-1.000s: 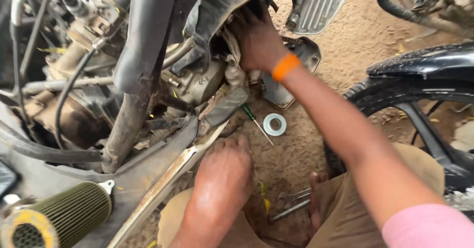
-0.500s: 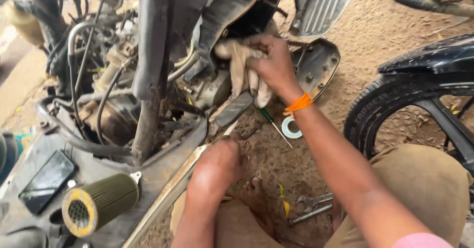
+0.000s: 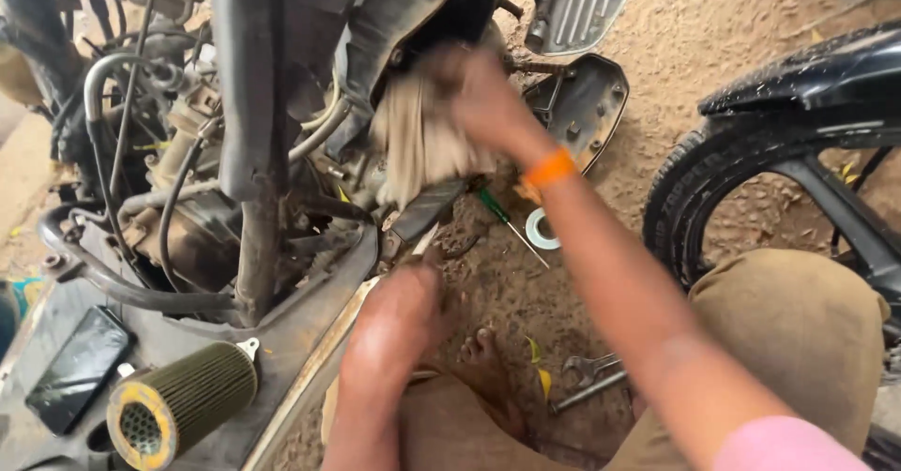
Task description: Cleaning and assembling motorcycle engine and air intake components.
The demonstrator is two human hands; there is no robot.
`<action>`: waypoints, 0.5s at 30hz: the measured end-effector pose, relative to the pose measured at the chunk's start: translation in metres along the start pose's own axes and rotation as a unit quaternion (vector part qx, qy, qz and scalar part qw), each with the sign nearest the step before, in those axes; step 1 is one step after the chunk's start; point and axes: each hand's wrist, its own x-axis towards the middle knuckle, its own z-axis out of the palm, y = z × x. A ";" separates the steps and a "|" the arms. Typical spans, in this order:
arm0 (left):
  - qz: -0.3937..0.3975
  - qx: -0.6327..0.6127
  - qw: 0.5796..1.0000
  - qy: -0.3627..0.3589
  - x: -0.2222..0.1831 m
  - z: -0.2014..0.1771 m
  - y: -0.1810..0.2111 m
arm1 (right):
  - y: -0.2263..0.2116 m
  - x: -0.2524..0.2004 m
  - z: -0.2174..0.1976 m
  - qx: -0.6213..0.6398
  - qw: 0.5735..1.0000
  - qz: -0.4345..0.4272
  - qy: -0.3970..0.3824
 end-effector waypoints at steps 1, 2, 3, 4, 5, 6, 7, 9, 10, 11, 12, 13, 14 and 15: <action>-0.028 -0.004 0.999 -0.030 -0.002 -0.012 0.005 | 0.004 0.014 0.003 0.043 0.979 0.068 0.187; -0.028 0.001 0.999 -0.032 -0.004 -0.010 0.002 | 0.032 0.018 0.031 0.047 0.978 0.068 0.191; -0.039 -0.005 0.998 -0.039 -0.006 -0.008 -0.001 | 0.058 0.022 0.061 0.066 0.967 0.083 0.233; -0.047 -0.011 0.998 -0.042 -0.003 -0.008 -0.004 | 0.086 0.031 0.086 0.083 0.953 0.093 0.275; -0.044 -0.007 0.998 -0.040 0.004 -0.012 -0.005 | 0.057 0.023 0.071 0.083 0.952 0.090 0.279; -0.048 -0.003 0.997 -0.052 0.004 -0.011 -0.003 | 0.031 0.004 0.062 0.006 0.969 -0.027 0.245; -0.051 0.002 0.997 -0.065 0.003 -0.009 0.000 | 0.004 -0.015 0.051 -0.069 0.966 -0.142 0.202; -0.041 0.006 0.997 -0.061 0.008 -0.011 0.007 | -0.008 0.001 0.013 -0.168 0.980 0.029 0.102; -0.036 0.007 0.998 -0.053 0.010 -0.013 0.011 | -0.014 0.010 -0.006 -0.255 0.948 0.192 -0.016; -0.034 0.010 0.998 -0.053 0.011 -0.015 0.014 | 0.001 0.020 -0.015 -0.254 0.948 0.192 -0.013; -0.031 0.003 0.998 -0.049 0.010 -0.015 0.017 | 0.018 0.029 -0.021 -0.274 0.954 0.055 0.111; -0.029 -0.004 0.999 -0.046 0.010 -0.014 0.019 | 0.036 0.038 -0.027 -0.284 0.927 -0.085 0.228; -0.033 -0.003 0.998 -0.049 0.011 -0.014 0.019 | 0.056 0.044 -0.006 -0.280 0.929 -0.083 0.227; -0.043 -0.003 0.997 -0.063 0.013 -0.013 0.018 | 0.076 0.050 0.014 -0.197 0.956 -0.066 0.207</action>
